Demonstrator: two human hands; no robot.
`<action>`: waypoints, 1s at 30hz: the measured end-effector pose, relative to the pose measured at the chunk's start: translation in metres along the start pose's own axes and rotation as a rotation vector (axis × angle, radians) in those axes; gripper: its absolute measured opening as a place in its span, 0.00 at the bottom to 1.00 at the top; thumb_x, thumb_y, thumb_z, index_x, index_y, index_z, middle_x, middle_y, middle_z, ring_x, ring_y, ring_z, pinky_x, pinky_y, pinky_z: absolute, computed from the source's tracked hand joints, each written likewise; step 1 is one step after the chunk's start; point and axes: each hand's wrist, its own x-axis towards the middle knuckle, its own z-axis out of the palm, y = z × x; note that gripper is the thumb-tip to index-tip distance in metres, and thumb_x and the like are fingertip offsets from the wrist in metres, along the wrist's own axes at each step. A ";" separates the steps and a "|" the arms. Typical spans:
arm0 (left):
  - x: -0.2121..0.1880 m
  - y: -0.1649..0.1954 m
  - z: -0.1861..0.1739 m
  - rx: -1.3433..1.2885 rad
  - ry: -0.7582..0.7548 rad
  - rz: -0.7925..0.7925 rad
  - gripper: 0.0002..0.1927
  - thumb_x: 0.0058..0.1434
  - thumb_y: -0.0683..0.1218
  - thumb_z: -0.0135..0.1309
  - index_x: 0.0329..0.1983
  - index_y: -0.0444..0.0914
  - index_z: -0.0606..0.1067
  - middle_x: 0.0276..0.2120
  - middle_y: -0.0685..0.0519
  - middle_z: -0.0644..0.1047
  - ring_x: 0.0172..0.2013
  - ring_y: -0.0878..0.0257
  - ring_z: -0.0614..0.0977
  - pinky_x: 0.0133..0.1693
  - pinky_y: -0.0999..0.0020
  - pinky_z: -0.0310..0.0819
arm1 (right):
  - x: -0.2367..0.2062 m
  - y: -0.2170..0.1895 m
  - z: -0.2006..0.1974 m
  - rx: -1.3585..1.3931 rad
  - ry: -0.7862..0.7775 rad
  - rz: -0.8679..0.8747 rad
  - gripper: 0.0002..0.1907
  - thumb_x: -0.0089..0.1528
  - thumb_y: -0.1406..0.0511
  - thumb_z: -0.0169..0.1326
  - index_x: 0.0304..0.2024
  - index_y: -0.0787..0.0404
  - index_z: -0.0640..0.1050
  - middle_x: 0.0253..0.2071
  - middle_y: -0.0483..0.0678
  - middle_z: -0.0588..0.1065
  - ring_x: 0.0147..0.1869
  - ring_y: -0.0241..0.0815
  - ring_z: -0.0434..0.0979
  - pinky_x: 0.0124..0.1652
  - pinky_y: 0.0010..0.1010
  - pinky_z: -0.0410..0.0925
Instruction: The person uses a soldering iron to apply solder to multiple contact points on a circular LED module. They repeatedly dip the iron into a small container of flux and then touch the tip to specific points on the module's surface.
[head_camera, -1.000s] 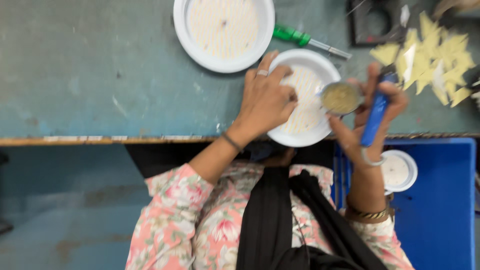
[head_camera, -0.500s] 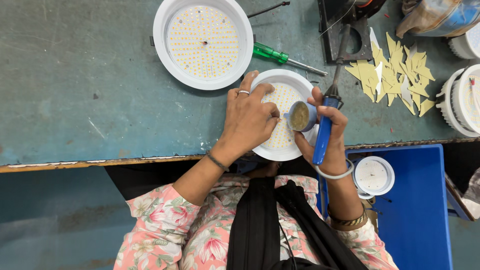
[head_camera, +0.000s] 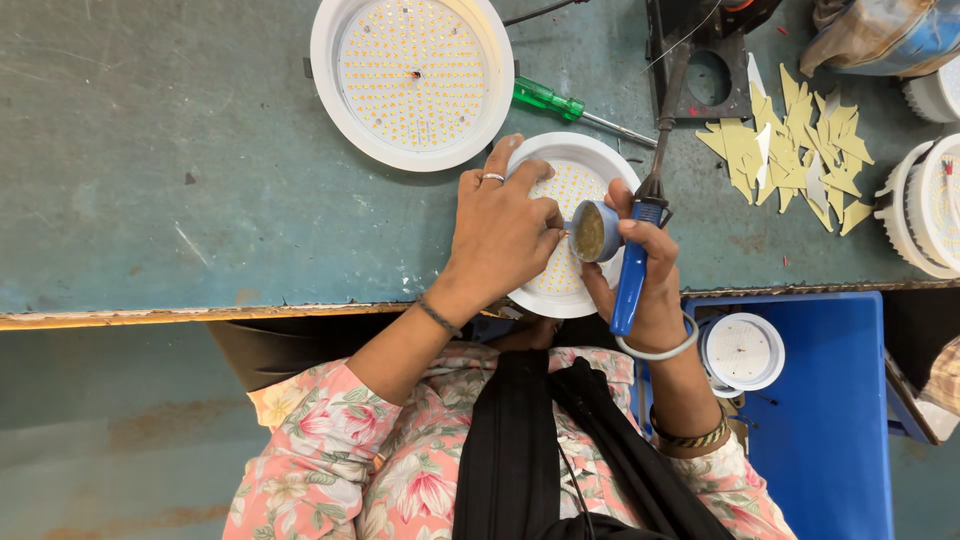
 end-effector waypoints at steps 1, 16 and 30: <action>0.000 0.000 0.000 -0.002 0.000 -0.001 0.02 0.47 0.47 0.65 0.25 0.47 0.84 0.54 0.50 0.76 0.67 0.43 0.64 0.54 0.48 0.59 | 0.000 -0.001 0.000 -0.011 0.003 -0.006 0.39 0.58 0.78 0.63 0.61 0.52 0.54 0.71 0.70 0.62 0.73 0.65 0.70 0.67 0.45 0.69; 0.004 0.001 0.003 0.021 -0.024 -0.047 0.03 0.47 0.50 0.67 0.23 0.48 0.84 0.52 0.53 0.76 0.66 0.43 0.64 0.51 0.47 0.59 | -0.001 -0.004 0.006 -0.041 0.055 -0.025 0.39 0.59 0.77 0.65 0.60 0.53 0.54 0.70 0.68 0.64 0.72 0.63 0.72 0.66 0.47 0.70; 0.008 0.006 0.007 0.080 -0.013 -0.116 0.07 0.48 0.52 0.67 0.25 0.46 0.85 0.50 0.55 0.77 0.63 0.40 0.66 0.48 0.45 0.60 | -0.007 0.000 0.007 0.003 0.068 -0.007 0.37 0.61 0.76 0.64 0.61 0.55 0.54 0.71 0.68 0.64 0.72 0.61 0.72 0.63 0.43 0.73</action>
